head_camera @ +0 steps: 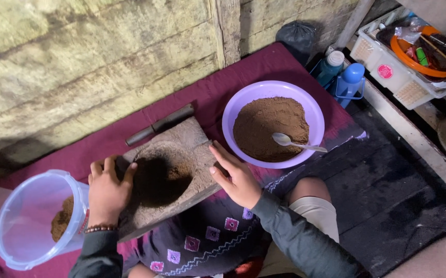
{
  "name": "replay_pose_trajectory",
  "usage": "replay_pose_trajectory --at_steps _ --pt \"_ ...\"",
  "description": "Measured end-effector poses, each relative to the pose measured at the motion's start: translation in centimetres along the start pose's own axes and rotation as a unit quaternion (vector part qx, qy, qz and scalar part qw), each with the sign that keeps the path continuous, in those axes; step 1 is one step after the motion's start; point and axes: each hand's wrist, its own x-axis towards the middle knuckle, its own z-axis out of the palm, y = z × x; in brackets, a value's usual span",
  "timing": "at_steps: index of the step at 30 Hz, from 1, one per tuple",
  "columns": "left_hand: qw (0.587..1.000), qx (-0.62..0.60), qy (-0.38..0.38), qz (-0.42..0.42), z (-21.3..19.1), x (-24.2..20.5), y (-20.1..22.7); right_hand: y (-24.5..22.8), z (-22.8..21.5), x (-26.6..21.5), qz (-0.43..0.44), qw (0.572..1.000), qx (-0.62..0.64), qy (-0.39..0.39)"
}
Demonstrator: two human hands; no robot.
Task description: The person transfers a brown ground substance from a plastic container into a stone mortar using a spoon and then uses a wooden pestle to grind and crush it.
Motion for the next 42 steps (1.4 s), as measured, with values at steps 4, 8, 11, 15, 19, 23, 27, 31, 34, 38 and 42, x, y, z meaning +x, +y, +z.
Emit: replay_pose_trajectory --at_steps 4,8,11,15,19,23,27,31,34,38,42 --pt "1.000 -0.028 -0.005 -0.008 -2.1 -1.4 1.9 -0.3 -0.2 -0.1 -0.010 1.000 -0.004 -0.006" --pt "0.999 -0.032 -0.006 0.001 -1.5 -0.8 1.1 0.6 -1.0 0.3 -0.018 0.999 0.000 -0.032" --pt "1.000 -0.022 -0.001 0.008 -0.6 -0.4 0.4 1.4 -3.2 0.4 -0.025 0.998 -0.028 -0.055" --pt "0.999 -0.033 -0.010 0.001 -1.7 -0.9 1.2 2.0 -8.7 0.4 0.092 0.990 -0.086 -0.066" --pt "0.999 -0.029 -0.014 -0.004 -1.0 -0.8 0.7 6.5 -15.4 0.7 0.129 0.911 -0.381 -0.087" --pt "0.999 -0.042 -0.014 0.014 -2.3 -1.1 1.7 8.3 -18.5 0.6 0.224 0.777 -0.550 -0.208" --pt "0.998 -0.060 -0.013 0.022 -3.0 -1.3 2.3 9.0 -18.5 1.1 0.225 0.758 -0.566 -0.234" --pt "0.998 -0.056 -0.026 0.011 -2.9 -1.2 2.3 10.2 -18.3 1.1 0.235 0.785 -0.527 -0.226" --pt "0.998 -0.058 -0.034 0.004 -2.7 -1.0 2.1 11.1 -18.5 0.5 0.197 0.804 -0.526 -0.195" --pt "0.998 -0.048 0.016 0.046 -1.4 -0.9 1.1 11.0 -18.6 -0.9 0.081 0.847 -0.517 -0.088" --pt "0.997 -0.047 0.031 0.046 -1.3 -0.9 1.2 10.3 -18.3 -1.7 -0.093 0.900 -0.424 0.043"
